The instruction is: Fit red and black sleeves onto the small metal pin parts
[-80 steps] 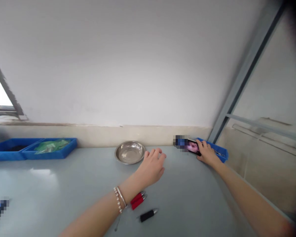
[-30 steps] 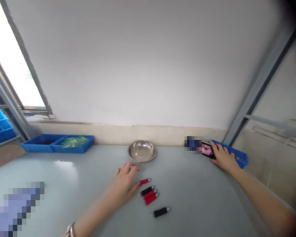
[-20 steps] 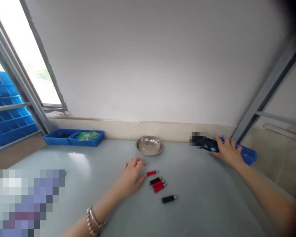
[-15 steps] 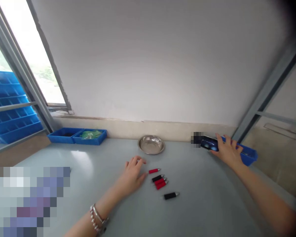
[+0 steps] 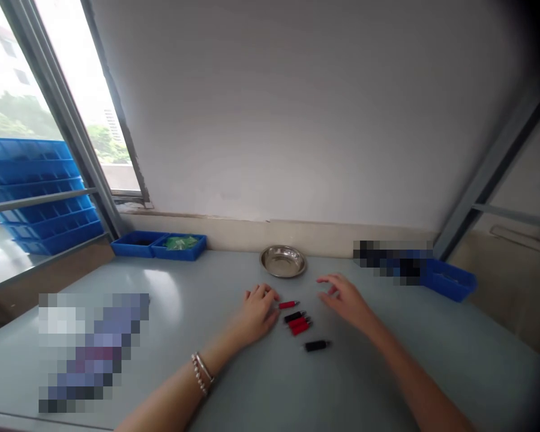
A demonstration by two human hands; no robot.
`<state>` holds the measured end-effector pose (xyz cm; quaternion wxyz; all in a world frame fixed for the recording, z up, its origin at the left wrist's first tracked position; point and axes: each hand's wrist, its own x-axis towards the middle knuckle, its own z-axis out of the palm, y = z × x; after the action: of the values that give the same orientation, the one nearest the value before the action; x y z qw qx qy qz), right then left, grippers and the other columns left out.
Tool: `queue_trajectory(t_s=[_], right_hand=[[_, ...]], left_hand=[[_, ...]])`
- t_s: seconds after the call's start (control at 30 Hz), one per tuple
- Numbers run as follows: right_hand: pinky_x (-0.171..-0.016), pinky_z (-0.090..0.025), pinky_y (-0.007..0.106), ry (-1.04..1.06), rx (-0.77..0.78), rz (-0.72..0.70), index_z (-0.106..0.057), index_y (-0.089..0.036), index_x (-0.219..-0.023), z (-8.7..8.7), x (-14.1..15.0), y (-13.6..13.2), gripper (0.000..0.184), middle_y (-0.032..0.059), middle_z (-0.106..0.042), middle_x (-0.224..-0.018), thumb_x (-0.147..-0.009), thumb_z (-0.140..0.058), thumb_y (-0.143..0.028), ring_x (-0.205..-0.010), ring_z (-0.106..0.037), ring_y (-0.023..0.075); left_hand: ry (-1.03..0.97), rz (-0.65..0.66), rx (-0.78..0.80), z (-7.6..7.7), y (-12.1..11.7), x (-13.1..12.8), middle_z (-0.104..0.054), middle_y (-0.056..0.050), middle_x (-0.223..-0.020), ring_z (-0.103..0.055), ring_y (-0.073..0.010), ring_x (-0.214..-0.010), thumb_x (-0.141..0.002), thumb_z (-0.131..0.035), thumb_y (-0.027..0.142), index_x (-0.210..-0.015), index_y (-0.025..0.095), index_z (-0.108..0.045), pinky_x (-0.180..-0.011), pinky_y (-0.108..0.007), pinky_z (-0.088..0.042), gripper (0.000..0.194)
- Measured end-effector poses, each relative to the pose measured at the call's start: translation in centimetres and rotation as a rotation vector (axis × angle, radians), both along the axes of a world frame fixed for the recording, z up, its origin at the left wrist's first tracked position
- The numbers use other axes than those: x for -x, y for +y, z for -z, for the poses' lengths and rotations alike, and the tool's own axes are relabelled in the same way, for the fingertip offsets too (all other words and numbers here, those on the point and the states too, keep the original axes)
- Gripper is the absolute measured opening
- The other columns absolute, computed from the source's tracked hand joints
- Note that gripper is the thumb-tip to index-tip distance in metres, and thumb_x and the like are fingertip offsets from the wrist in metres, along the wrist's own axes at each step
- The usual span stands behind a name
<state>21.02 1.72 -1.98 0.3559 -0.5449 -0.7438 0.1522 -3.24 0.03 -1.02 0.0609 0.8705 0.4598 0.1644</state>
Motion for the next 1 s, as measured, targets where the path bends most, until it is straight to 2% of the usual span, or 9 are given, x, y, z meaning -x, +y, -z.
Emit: queue_trajectory(t_s=[0.23,0.33,0.43,0.6,0.7,0.8,0.93,1.0], right_hand=[[-0.064,-0.044,0.029,-0.084,0.051,-0.113,-0.059,-0.018,-0.091,0.6,1.2,-1.7,0.021,0.0039,-0.053,-0.083,-0.078,-0.047,-0.029,-0.063,-0.051,0.0127],[-0.062,-0.042,0.028,-0.121,0.077,-0.127,-0.059,-0.019,-0.091,0.6,1.4,-2.0,0.023,0.003,-0.053,-0.079,-0.08,-0.046,-0.033,-0.063,-0.05,0.0129],[-0.063,-0.042,0.027,-0.134,0.09,-0.143,-0.059,-0.019,-0.092,0.7,1.8,-2.3,0.025,0.0027,-0.053,-0.08,-0.081,-0.044,-0.035,-0.063,-0.05,0.0127],[-0.066,-0.042,0.028,-0.168,0.069,-0.117,-0.058,-0.021,-0.094,0.5,2.1,-2.4,0.024,0.0034,-0.054,-0.085,-0.082,-0.043,-0.036,-0.07,-0.052,0.0143],[-0.071,-0.042,0.031,-0.262,-0.042,0.057,-0.056,-0.02,-0.1,-0.2,0.1,-1.3,0.026,0.0064,-0.054,-0.091,-0.08,-0.046,-0.033,-0.08,-0.052,0.0183],[-0.075,-0.04,0.037,-0.439,-0.184,0.38,-0.055,-0.018,-0.103,-0.9,-4.4,0.7,0.03,0.0108,-0.052,-0.095,-0.076,-0.05,-0.028,-0.092,-0.048,0.0252],[-0.07,-0.038,0.044,-0.643,-0.123,0.769,-0.048,-0.019,-0.115,-0.9,-12.0,2.9,0.045,0.0157,-0.047,-0.106,-0.073,-0.053,-0.035,-0.097,-0.042,0.0333],[-0.071,-0.037,0.047,-0.653,-0.068,0.893,-0.044,-0.019,-0.119,-0.6,-15.3,3.3,0.052,0.0174,-0.045,-0.109,-0.073,-0.051,-0.041,-0.097,-0.041,0.0351]], left_hand=[[0.041,0.043,-0.04,0.4,-0.3,-0.7,-0.047,-0.004,-0.101,-0.044,-0.0201,-0.093,-0.08,-0.045,0.024,-0.097,0.021,-0.047,-0.078,-0.035,-0.036,0.018],[0.043,0.057,-0.037,0.4,-0.4,-0.7,-0.048,-0.004,-0.101,-0.044,-0.0196,-0.092,-0.08,-0.043,0.022,-0.097,0.021,-0.048,-0.077,-0.034,-0.036,0.018],[0.027,0.055,-0.039,0.2,-0.5,-0.7,-0.05,-0.003,-0.098,-0.044,-0.0187,-0.091,-0.085,-0.035,0.024,-0.094,0.021,-0.05,-0.076,-0.033,-0.036,0.017],[-0.001,0.064,-0.026,-0.3,-0.6,-0.9,-0.051,-0.003,-0.097,-0.045,-0.0188,-0.091,-0.088,-0.032,0.033,-0.092,0.021,-0.052,-0.077,-0.034,-0.035,0.024],[-0.006,0.064,-0.008,-0.6,-0.7,-1.0,-0.051,-0.004,-0.097,-0.045,-0.019,-0.091,-0.087,-0.033,0.036,-0.094,0.021,-0.053,-0.078,-0.035,-0.035,0.025],[-0.017,0.078,0.005,-0.7,-0.7,-0.9,-0.051,-0.004,-0.097,-0.045,-0.0189,-0.09,-0.087,-0.032,0.035,-0.094,0.021,-0.053,-0.078,-0.035,-0.035,0.025],[-0.023,0.091,0.008,-0.7,-0.6,-0.7,-0.051,-0.004,-0.099,-0.045,-0.0194,-0.089,-0.087,-0.033,0.034,-0.094,0.022,-0.052,-0.076,-0.036,-0.035,0.024],[-0.021,0.099,0.011,-0.5,-0.6,-0.7,-0.051,-0.004,-0.099,-0.045,-0.0197,-0.089,-0.087,-0.033,0.034,-0.093,0.022,-0.052,-0.076,-0.036,-0.035,0.023]])
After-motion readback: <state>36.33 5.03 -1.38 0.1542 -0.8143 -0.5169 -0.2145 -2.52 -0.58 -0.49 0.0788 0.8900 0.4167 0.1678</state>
